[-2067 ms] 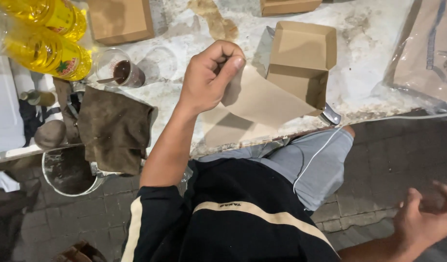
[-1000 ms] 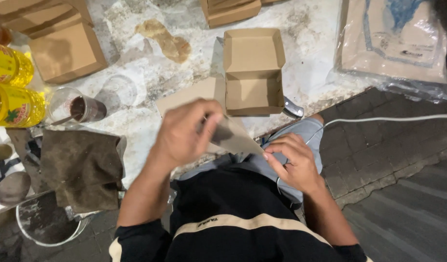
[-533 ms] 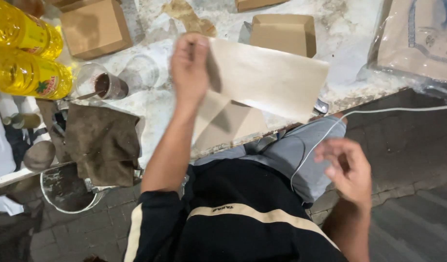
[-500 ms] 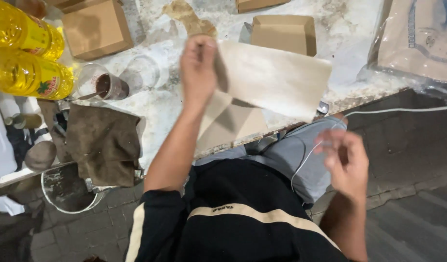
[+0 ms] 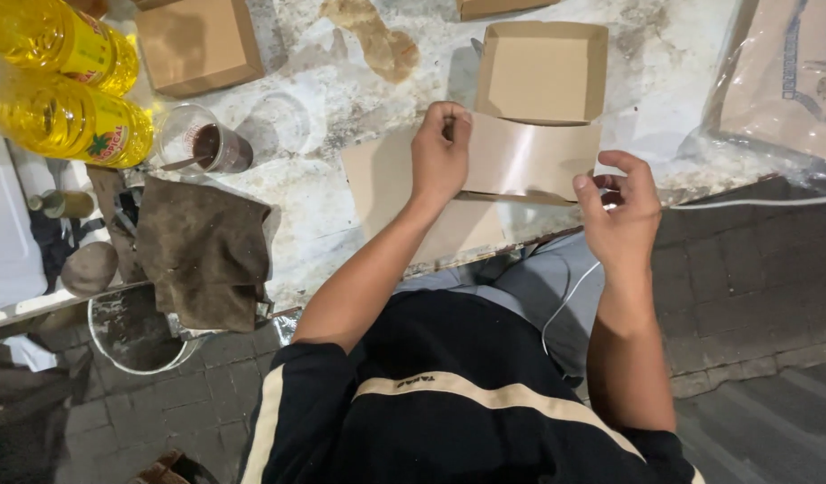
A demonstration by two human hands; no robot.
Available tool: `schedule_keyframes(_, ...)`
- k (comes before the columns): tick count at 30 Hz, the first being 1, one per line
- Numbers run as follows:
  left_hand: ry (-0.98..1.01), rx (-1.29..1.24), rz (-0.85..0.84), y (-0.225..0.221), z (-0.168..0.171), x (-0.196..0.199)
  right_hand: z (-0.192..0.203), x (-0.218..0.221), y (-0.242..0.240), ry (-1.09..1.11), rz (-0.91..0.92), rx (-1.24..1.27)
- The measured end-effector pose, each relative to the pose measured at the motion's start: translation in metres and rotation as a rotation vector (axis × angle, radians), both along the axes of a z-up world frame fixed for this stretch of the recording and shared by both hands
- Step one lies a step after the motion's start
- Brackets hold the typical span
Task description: Assembling paper boxes by folding paper sheets and using a knife to cut or score them on a workbench.
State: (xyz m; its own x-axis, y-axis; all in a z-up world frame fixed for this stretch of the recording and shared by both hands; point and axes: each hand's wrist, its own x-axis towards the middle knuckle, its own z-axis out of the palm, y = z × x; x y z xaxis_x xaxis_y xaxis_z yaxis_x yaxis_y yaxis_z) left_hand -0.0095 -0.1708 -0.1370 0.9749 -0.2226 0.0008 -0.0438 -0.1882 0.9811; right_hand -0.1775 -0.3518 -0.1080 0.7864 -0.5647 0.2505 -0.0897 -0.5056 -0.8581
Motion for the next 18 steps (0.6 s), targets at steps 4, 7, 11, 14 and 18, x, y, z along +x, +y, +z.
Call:
schedule_keyframes(4,-0.044,0.079,-0.219,0.015,0.012,-0.007,0.013,0.004,0.007,0.076,-0.003,-0.294)
schedule_keyframes(7,-0.294,0.139,-0.355,0.035,0.027,-0.009,0.001,-0.001,0.007,0.115,-0.004,-0.416)
schedule_keyframes(11,-0.768,0.303,-0.558,0.056,0.036,-0.001,0.009,-0.001,0.014,0.076,0.039,-0.428)
schedule_keyframes(14,-0.939,0.493,-0.760,0.057,0.026,-0.002,0.024,0.001,0.024,0.129,0.071,-0.553)
schedule_keyframes(18,-1.125,0.576,-0.843,0.052,-0.004,0.009,0.014,0.003,0.023,0.313,0.033,-0.751)
